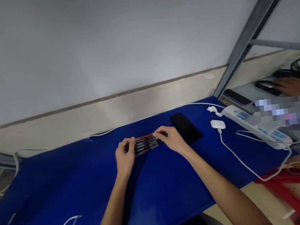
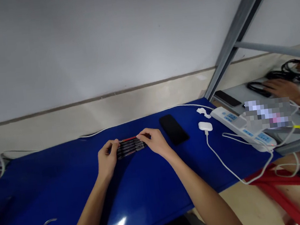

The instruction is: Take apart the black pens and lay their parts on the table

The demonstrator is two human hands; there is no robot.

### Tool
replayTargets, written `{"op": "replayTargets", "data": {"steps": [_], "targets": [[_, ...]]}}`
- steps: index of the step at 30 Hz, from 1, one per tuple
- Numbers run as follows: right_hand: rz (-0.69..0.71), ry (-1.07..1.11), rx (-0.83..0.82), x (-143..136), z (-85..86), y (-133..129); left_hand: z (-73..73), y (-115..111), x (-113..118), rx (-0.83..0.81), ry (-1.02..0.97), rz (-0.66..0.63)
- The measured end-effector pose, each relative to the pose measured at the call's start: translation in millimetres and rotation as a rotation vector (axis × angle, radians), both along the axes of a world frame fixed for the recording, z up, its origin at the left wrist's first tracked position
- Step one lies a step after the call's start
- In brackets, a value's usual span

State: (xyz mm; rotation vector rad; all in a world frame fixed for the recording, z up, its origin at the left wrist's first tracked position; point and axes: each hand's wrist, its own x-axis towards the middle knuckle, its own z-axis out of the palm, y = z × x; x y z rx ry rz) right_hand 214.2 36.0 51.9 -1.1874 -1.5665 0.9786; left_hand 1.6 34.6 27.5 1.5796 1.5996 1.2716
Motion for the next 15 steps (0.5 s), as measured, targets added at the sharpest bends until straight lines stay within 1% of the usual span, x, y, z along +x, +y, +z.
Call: {"op": "replayTargets", "data": {"steps": [3,6,11,15], "targets": [[-0.023,-0.012,-0.044,-1.6,0.4,-1.3,0.8,0.0,1.3,0.005,0.004,-0.004],[-0.041,0.006,-0.033,-2.7,-1.9,0.0,0.7,-0.1,2.4,0.002,0.007,-0.010],[-0.002,0.039,0.020,-1.9,-5.7,3.5,-0.5,0.1,1.5,-0.006,0.019,-0.011],[-0.004,0.004,0.000,-1.7,-5.0,1.9,-0.5,1.1,0.7,-0.014,0.047,0.003]]}}
